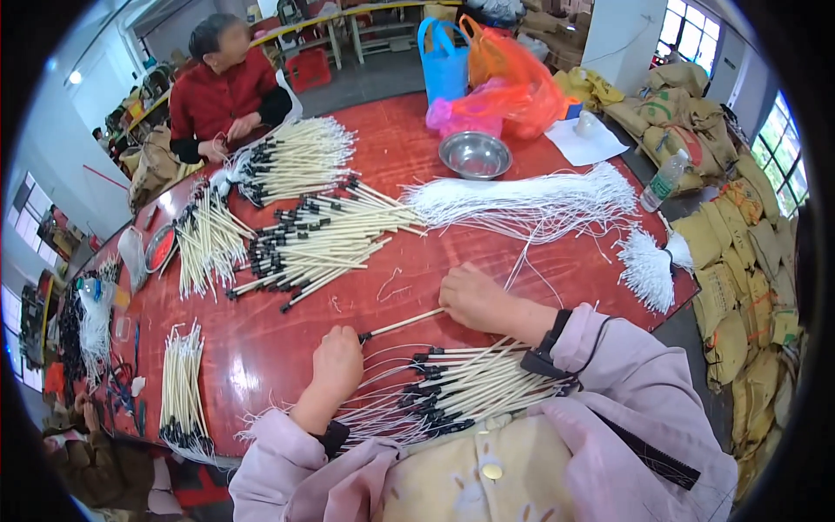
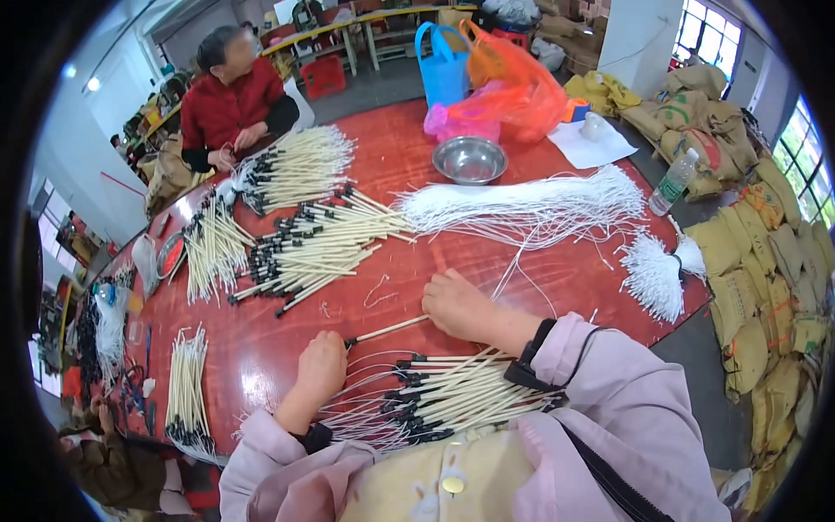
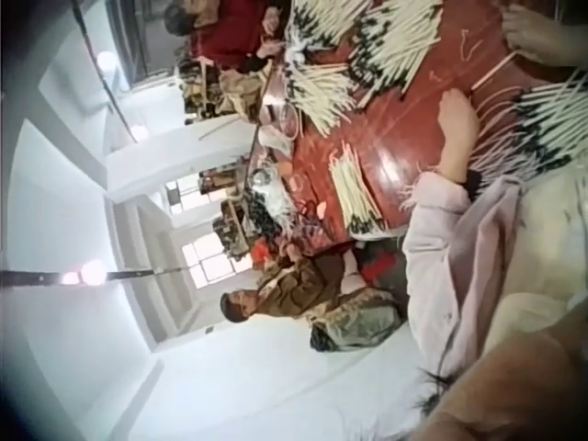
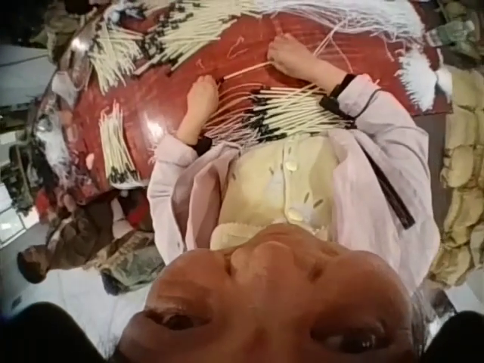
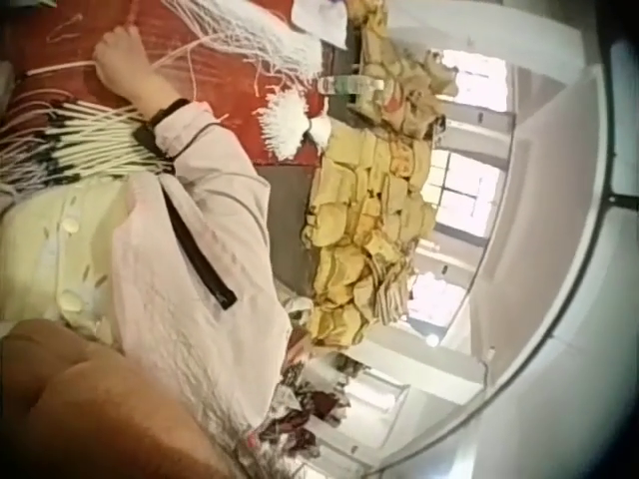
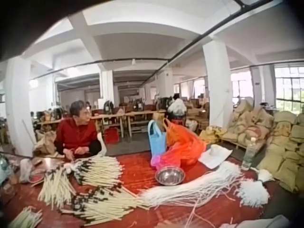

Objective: The person picks up a white cord and a plastic tube, threads the cord through the tube, and places the assembled piece onto a pile.

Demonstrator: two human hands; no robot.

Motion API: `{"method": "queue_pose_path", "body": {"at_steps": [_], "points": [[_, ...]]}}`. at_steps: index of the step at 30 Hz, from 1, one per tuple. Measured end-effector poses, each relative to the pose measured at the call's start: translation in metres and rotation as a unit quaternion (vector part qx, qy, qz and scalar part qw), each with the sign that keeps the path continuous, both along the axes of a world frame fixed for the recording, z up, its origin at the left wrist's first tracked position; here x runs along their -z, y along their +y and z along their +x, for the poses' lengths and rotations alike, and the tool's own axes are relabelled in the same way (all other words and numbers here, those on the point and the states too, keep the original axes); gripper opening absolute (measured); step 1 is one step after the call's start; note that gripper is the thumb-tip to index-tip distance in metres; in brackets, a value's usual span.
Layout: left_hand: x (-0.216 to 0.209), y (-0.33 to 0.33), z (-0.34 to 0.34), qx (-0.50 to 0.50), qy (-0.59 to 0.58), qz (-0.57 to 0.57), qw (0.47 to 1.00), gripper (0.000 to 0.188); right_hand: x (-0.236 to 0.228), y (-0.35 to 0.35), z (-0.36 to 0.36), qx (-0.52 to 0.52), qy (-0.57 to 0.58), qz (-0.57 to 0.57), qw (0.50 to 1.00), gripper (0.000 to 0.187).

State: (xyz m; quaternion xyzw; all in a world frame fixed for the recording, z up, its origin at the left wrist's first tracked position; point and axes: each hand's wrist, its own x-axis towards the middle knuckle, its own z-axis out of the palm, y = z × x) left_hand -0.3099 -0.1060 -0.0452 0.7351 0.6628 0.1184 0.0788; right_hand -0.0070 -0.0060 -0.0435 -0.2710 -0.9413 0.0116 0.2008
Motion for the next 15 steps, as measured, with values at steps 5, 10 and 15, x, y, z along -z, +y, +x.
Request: {"method": "queue_pose_path", "body": {"at_steps": [5,10,15], "points": [[-0.012,-0.005,-0.013,-0.001,-0.105,0.061,0.993,0.006,-0.007,-0.005,-0.007,-0.018,0.023,0.004,1.000,0.006],[-0.056,-0.004,-0.052,-0.057,-0.160,0.180,0.969,0.008,-0.033,0.011,0.003,-0.008,0.037,0.020,0.999,0.008],[-0.093,-0.041,-0.140,-0.180,-0.114,0.241,0.947,0.012,-0.098,0.002,0.042,-0.011,0.064,-0.003,0.998,0.013]]}}
